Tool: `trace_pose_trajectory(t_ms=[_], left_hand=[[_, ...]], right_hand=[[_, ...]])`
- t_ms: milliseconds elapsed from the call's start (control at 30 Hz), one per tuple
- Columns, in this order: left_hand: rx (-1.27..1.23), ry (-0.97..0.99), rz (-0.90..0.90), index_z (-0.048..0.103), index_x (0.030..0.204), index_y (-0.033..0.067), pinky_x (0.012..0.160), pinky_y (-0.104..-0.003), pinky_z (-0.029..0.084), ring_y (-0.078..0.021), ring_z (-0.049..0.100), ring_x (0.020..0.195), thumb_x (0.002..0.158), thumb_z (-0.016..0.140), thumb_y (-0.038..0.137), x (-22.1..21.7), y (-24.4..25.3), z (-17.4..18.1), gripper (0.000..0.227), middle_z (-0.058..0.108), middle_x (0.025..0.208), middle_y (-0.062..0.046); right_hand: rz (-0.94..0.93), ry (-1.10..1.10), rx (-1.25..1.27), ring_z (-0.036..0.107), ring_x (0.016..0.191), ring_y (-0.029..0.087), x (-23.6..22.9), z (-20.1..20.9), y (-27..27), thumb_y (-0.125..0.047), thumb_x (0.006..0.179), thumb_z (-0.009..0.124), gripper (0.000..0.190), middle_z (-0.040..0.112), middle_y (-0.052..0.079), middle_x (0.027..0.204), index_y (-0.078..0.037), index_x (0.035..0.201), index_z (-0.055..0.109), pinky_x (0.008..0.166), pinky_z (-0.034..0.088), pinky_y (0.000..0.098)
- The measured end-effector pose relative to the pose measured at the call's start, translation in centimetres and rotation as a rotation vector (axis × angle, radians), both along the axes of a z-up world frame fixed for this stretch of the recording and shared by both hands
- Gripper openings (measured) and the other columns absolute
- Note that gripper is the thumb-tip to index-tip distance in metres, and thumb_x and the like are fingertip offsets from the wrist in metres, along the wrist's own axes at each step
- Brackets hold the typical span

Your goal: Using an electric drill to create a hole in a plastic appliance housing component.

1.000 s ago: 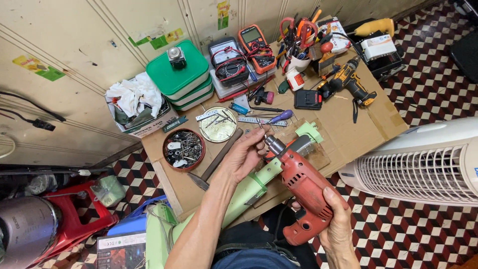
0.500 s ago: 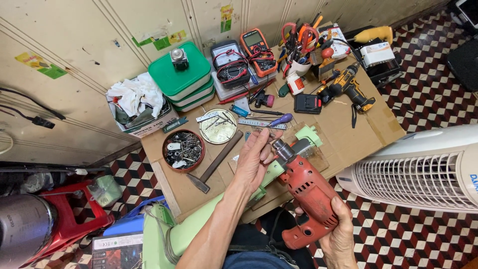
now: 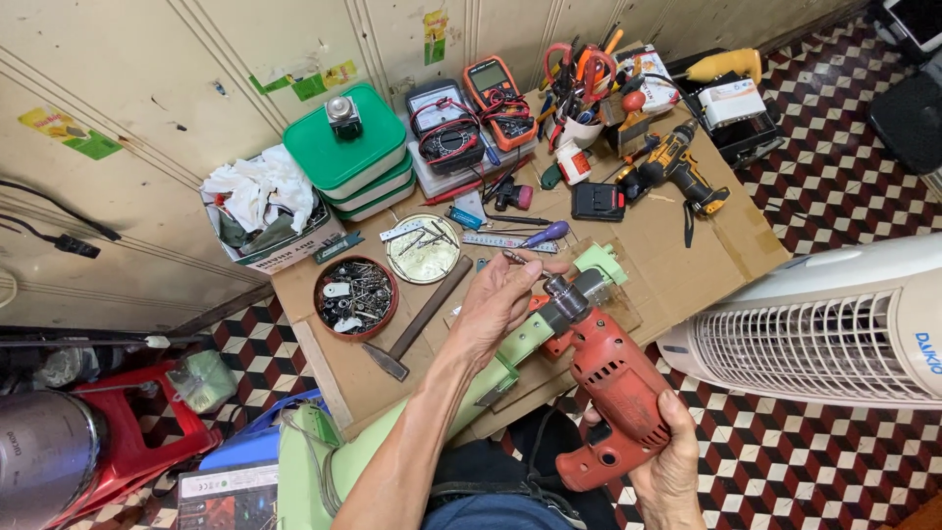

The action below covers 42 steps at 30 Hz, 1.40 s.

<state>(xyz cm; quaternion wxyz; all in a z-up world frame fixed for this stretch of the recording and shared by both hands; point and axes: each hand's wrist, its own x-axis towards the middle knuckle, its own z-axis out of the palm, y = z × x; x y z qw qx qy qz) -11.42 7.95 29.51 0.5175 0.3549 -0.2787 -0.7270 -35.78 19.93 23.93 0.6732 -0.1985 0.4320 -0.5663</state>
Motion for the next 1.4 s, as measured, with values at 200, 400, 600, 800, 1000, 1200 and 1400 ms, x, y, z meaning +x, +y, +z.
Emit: trace_pose_trajectory(t_ms=[200, 400, 600, 800, 1000, 1200, 1400], left_hand=[[-0.061, 0.041, -0.119, 0.061, 0.121, 0.0003, 0.043, -0.017, 0.019, -0.0004, 0.024, 0.048, 0.106, 0.059, 0.027, 0.2, -0.2, -0.6, 0.03, 0.044, 0.075, 0.004], [-0.108, -0.134, -0.172, 0.054, 0.118, 0.0034, 0.056, -0.019, 0.037, 0.0001, 0.046, 0.064, 0.102, 0.06, 0.023, 0.4, -1.0, -0.5, 0.026, 0.075, 0.115, -0.007], [-0.152, -0.105, -0.158, 0.055, 0.119, 0.0046, 0.061, -0.02, 0.042, -0.0038, 0.054, 0.075, 0.103, 0.059, 0.023, -0.9, -1.2, -0.2, 0.025, 0.076, 0.112, -0.01], [-0.193, 0.092, -0.125, 0.054, 0.117, 0.0059, 0.091, -0.026, 0.055, -0.0109, 0.069, 0.104, 0.104, 0.06, 0.026, -2.0, -0.4, -0.6, 0.025, 0.075, 0.114, -0.012], [-0.265, -0.062, -0.134, 0.062, 0.116, 0.0028, 0.099, -0.027, 0.052, -0.0122, 0.067, 0.11, 0.104, 0.062, 0.027, -2.6, -0.4, -0.5, 0.027, 0.073, 0.118, -0.016], [-0.112, -0.067, 0.205, 0.053, 0.1, 0.0062, 0.073, -0.03, 0.059, -0.0159, 0.076, 0.09, 0.104, 0.053, 0.039, -5.6, -1.5, -0.7, 0.033, 0.07, 0.087, -0.01], [0.052, 0.066, 0.519, 0.054, 0.1, 0.0071, 0.049, -0.026, 0.047, -0.0167, 0.062, 0.051, 0.105, 0.043, 0.046, -8.6, -2.4, 0.1, 0.04, 0.061, 0.057, -0.01]], right_hand=[[-0.007, -0.046, -0.006, 0.071, 0.088, 0.029, -0.7, -0.5, -0.1, -0.044, 0.092, 0.06, 0.076, 0.068, 0.025, 0.112, 0.01, 0.144, 0.048, 0.069, 0.062, 0.0423], [0.016, -0.094, -0.018, 0.071, 0.079, 0.034, -2.1, -2.1, 0.5, -0.047, 0.093, 0.061, 0.077, 0.068, 0.026, 0.109, 0.009, 0.144, 0.048, 0.063, 0.064, 0.0453], [0.027, -0.168, -0.05, 0.071, 0.08, 0.038, -3.7, -4.1, 0.6, -0.048, 0.096, 0.062, 0.078, 0.067, 0.029, 0.11, 0.011, 0.145, 0.047, 0.063, 0.063, 0.0477], [-0.067, -0.167, 0.024, 0.068, 0.102, 0.036, -3.7, -3.9, 0.3, -0.051, 0.088, 0.064, 0.082, 0.064, 0.025, 0.123, 0.005, 0.146, 0.046, 0.071, 0.062, 0.0474], [-0.069, -0.199, -0.004, 0.068, 0.1, 0.035, -3.6, -3.6, 0.3, -0.051, 0.089, 0.066, 0.082, 0.064, 0.024, 0.124, 0.003, 0.147, 0.046, 0.068, 0.062, 0.0469], [-0.015, -0.187, -0.04, 0.07, 0.08, 0.035, -2.7, -3.5, 0.0, -0.051, 0.092, 0.067, 0.079, 0.068, 0.025, 0.111, 0.008, 0.142, 0.052, 0.062, 0.061, 0.0462], [-0.076, -0.057, 0.019, 0.069, 0.073, 0.027, 1.0, 0.4, -0.5, -0.054, 0.088, 0.06, 0.076, 0.069, 0.019, 0.101, 0.006, 0.135, 0.055, 0.059, 0.059, 0.0418]])
